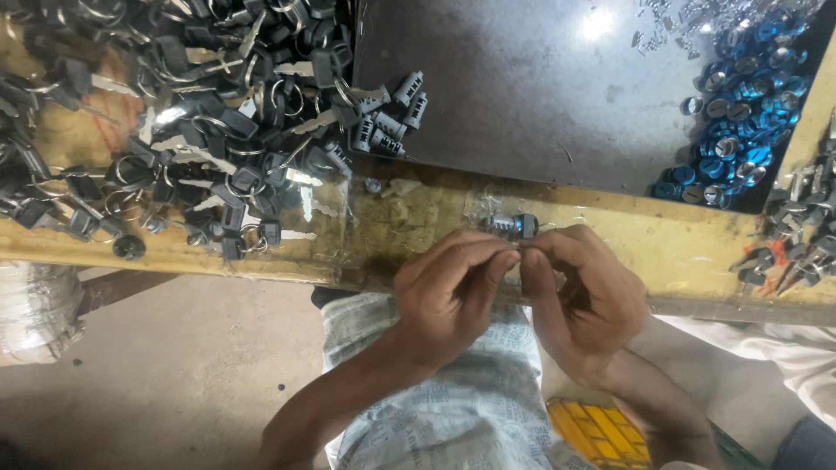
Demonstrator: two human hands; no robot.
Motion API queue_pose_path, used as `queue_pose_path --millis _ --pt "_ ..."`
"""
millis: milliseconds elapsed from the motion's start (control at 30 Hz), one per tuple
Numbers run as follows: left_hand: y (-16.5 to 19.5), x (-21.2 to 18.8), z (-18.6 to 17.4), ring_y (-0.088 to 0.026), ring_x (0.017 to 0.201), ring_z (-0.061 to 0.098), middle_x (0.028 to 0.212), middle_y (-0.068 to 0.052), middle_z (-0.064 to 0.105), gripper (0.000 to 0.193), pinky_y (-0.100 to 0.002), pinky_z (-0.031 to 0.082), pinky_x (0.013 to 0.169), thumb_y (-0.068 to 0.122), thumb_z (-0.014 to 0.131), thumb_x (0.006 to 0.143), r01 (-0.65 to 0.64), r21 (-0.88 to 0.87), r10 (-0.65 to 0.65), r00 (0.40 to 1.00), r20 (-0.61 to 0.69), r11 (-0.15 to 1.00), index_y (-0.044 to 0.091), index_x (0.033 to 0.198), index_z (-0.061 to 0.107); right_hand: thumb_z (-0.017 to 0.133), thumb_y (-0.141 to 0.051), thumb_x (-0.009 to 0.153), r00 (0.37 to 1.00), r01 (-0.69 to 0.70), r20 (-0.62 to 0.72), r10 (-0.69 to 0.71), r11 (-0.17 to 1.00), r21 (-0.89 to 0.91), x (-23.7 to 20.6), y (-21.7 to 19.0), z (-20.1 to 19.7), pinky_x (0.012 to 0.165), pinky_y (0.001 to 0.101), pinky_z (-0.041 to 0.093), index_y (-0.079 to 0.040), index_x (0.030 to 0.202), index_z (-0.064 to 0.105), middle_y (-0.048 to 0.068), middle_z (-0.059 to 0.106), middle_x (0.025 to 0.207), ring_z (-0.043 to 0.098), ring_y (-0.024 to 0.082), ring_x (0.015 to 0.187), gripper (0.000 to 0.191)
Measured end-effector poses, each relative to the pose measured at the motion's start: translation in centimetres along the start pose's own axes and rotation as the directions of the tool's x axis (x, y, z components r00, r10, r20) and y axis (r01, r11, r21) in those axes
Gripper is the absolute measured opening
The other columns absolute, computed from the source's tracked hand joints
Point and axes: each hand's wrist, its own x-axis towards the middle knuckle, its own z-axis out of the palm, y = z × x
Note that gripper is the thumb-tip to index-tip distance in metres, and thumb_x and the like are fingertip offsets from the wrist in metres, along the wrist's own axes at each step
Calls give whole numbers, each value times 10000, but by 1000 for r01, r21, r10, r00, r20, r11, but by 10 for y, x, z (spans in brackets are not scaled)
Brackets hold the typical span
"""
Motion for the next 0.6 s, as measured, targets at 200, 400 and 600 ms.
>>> queue_pose_path --millis 200,400,600 --pt "-2 1 -2 -129 845 720 995 -99 718 41 -212 611 668 38 627 1079 -47 -33 48 999 1 998 18 1056 655 665 10 1003 998 9 56 -17 991 133 5 8 3 493 198 409 29 1057 664 77 689 889 588 54 621 57" --pt "1 9 -20 -130 809 657 987 -84 653 96 -247 543 634 69 561 1119 5 8 -6 997 71 1000 -5 1077 606 711 -53 930 801 -576 473 368 692 436 35 25 -1 486 213 535 -1 968 654 69 680 775 630 73 599 86" --pt "-8 11 -30 -77 653 564 847 -38 606 94 -246 440 563 87 579 1087 145 -51 -141 987 77 988 14 1037 609 656 -38 936 723 -538 576 381 834 123 105 21 -3 491 256 597 -16 925 721 93 747 812 696 101 593 69"
